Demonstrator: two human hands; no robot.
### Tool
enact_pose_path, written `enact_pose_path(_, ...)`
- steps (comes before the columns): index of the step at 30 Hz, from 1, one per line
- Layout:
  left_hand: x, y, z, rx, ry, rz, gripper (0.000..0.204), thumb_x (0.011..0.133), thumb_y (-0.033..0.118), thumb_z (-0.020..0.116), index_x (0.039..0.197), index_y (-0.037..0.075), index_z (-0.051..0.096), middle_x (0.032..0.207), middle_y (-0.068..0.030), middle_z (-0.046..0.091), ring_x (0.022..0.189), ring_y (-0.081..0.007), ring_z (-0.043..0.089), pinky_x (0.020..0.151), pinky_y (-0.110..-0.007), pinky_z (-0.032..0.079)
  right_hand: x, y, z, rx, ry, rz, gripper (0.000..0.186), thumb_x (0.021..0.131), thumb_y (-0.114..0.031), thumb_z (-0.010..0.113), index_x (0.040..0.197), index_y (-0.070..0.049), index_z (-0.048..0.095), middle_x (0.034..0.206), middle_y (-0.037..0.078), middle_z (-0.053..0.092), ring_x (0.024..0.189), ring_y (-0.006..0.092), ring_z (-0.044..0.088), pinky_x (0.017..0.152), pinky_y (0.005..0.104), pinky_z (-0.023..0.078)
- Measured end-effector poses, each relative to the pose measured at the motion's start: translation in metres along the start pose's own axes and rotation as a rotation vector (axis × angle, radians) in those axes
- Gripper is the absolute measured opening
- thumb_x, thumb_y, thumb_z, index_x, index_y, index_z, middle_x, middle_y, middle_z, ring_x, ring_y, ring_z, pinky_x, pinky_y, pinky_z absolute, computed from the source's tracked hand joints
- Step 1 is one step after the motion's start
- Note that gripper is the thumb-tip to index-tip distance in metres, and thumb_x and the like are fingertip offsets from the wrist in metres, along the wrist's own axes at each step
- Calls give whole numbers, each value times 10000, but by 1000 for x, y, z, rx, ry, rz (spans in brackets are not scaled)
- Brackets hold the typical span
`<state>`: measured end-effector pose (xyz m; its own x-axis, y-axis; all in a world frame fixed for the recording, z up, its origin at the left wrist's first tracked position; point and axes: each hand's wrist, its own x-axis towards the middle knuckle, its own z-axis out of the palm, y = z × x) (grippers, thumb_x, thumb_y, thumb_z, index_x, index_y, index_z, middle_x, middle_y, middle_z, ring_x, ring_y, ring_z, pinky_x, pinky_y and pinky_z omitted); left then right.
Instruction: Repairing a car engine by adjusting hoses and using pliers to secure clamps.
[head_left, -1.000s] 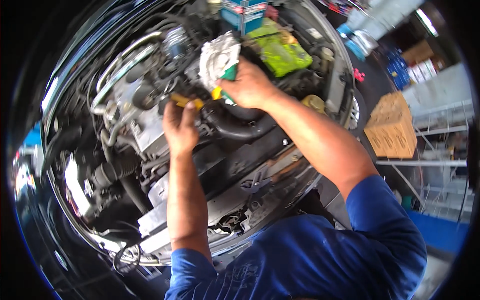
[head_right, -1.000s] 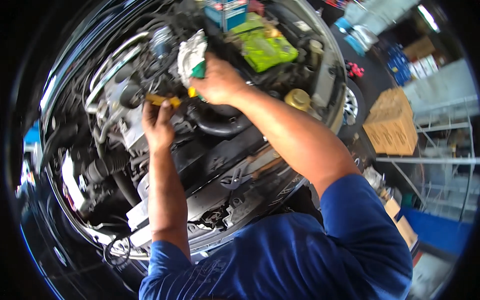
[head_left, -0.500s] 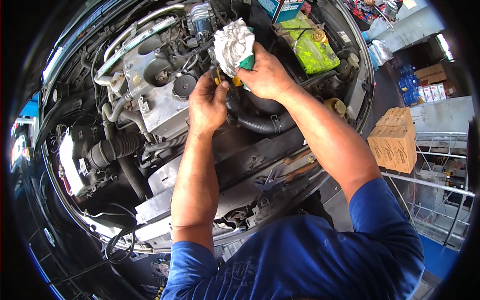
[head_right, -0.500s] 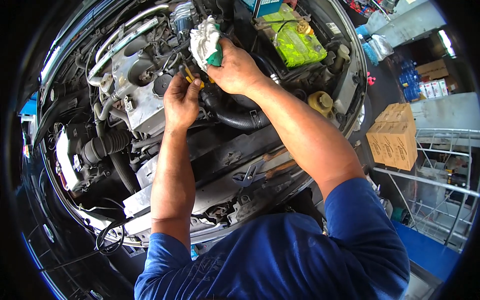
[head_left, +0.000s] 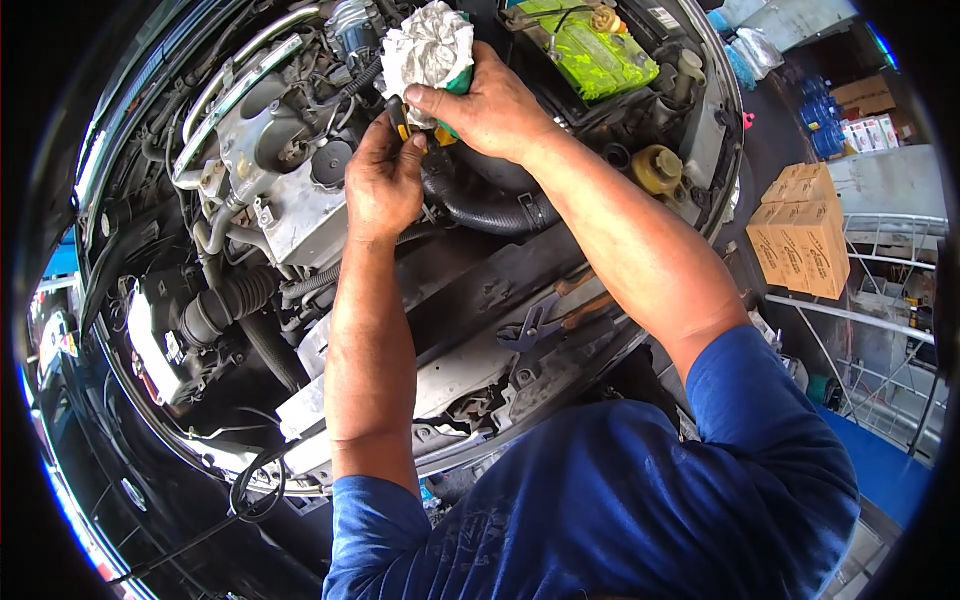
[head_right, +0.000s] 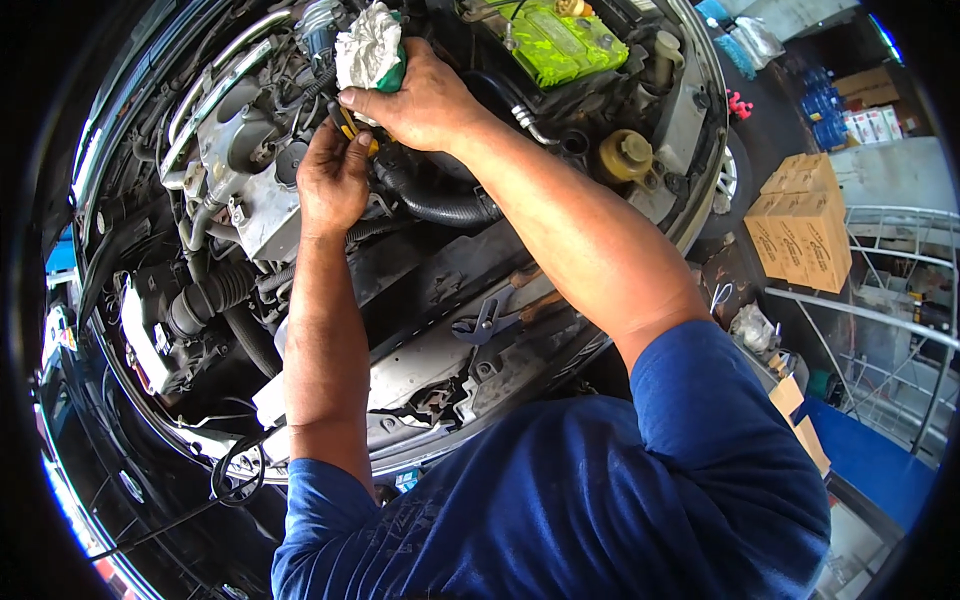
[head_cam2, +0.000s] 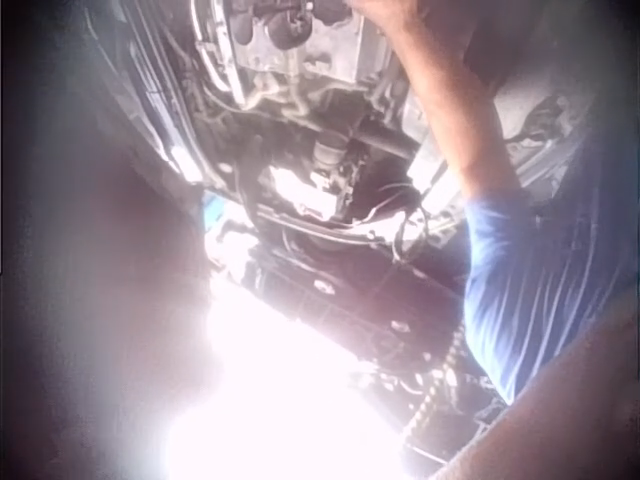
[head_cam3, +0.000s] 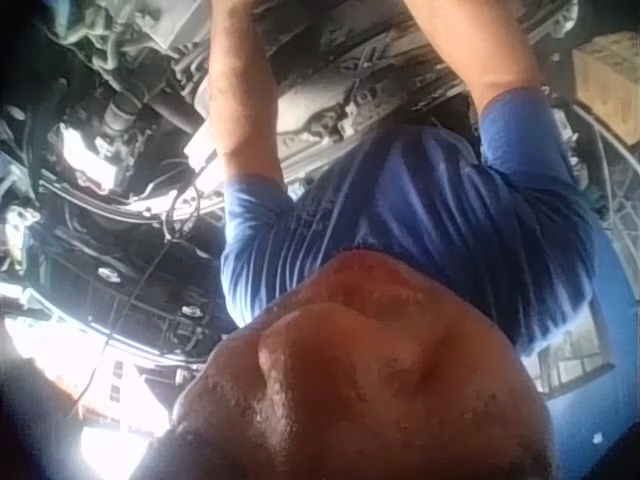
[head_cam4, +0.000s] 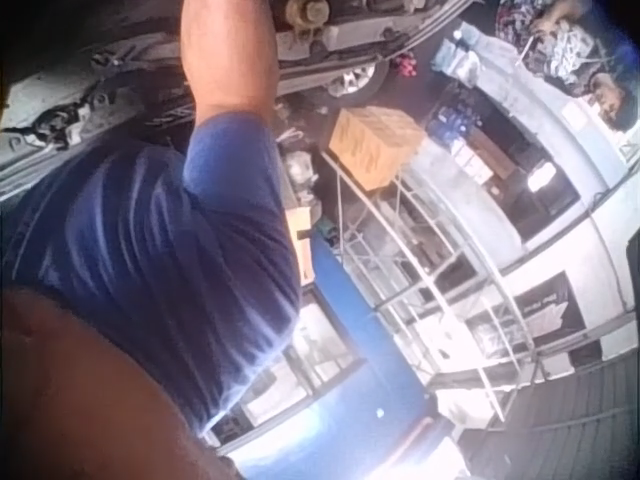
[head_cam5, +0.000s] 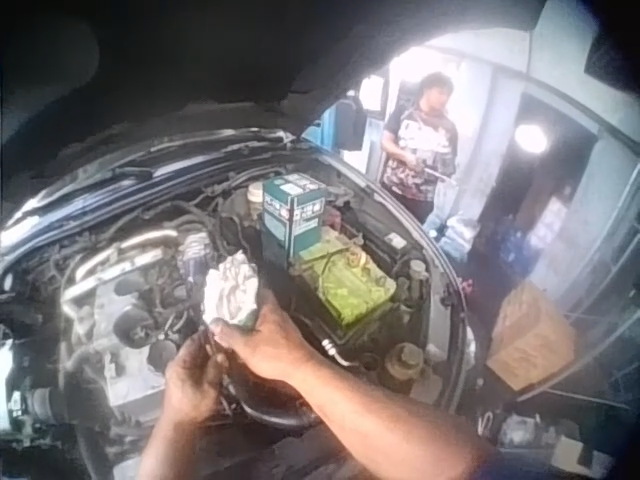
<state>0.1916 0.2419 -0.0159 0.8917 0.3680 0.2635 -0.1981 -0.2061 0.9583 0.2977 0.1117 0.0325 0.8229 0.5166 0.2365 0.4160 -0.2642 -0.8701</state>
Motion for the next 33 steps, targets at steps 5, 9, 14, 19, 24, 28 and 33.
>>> enact_pose_path(5,6,-1,9,10,-4,19,400,949,25,602,1328,-59,504,1128,-98,669,1011,-121,608,905,-269,480,16,21,3,232,142,-12,664,837,-421,751,1244,50,519,1183,162,651,1109,230,626,951,347,476)
enact_pose_path(9,-3,-18,-5,-42,19,90,370,944,37,614,1289,-59,524,1111,-92,674,1002,-127,614,900,-274,485,2,-3,9,147,43,22,768,747,-491,820,1227,39,540,1162,172,652,1092,241,633,950,348,482)
enact_pose_path(14,2,-19,3,82,55,182,233,935,23,614,1150,-62,591,1059,-119,691,982,-155,641,893,-291,494,2,-16,20,-161,170,-29,1088,478,-628,900,1223,68,520,1157,225,631,1089,313,637,972,384,489)
enact_pose_path(19,1,-18,-3,135,72,172,226,934,14,599,1150,-54,600,1061,-114,697,978,-161,647,898,-294,494,-1,-59,13,-55,10,202,713,729,-332,801,1255,0,453,1246,227,524,1186,379,531,1002,459,451)
enact_pose_path(24,4,-20,-1,54,90,194,261,930,34,627,1174,-53,595,1085,-106,696,999,-147,635,897,-288,494,1,-49,29,-89,187,106,656,660,-301,810,1151,26,524,1099,233,618,1047,371,623,914,434,500)
enact_pose_path(28,1,-16,-5,9,118,201,284,927,43,639,1189,-53,590,1100,-104,692,1008,-138,627,895,-283,492,3,-42,41,-30,247,-26,505,665,-283,799,1061,-27,619,968,207,694,914,368,678,810,428,540)
enact_pose_path(33,-21,13,-22,262,149,33,269,887,137,679,1063,-62,638,1042,-176,705,969,-217,668,875,-321,511,10,-29,64,-170,239,-159,448,586,-324,775,935,-61,673,872,159,707,852,350,689,801,417,555)
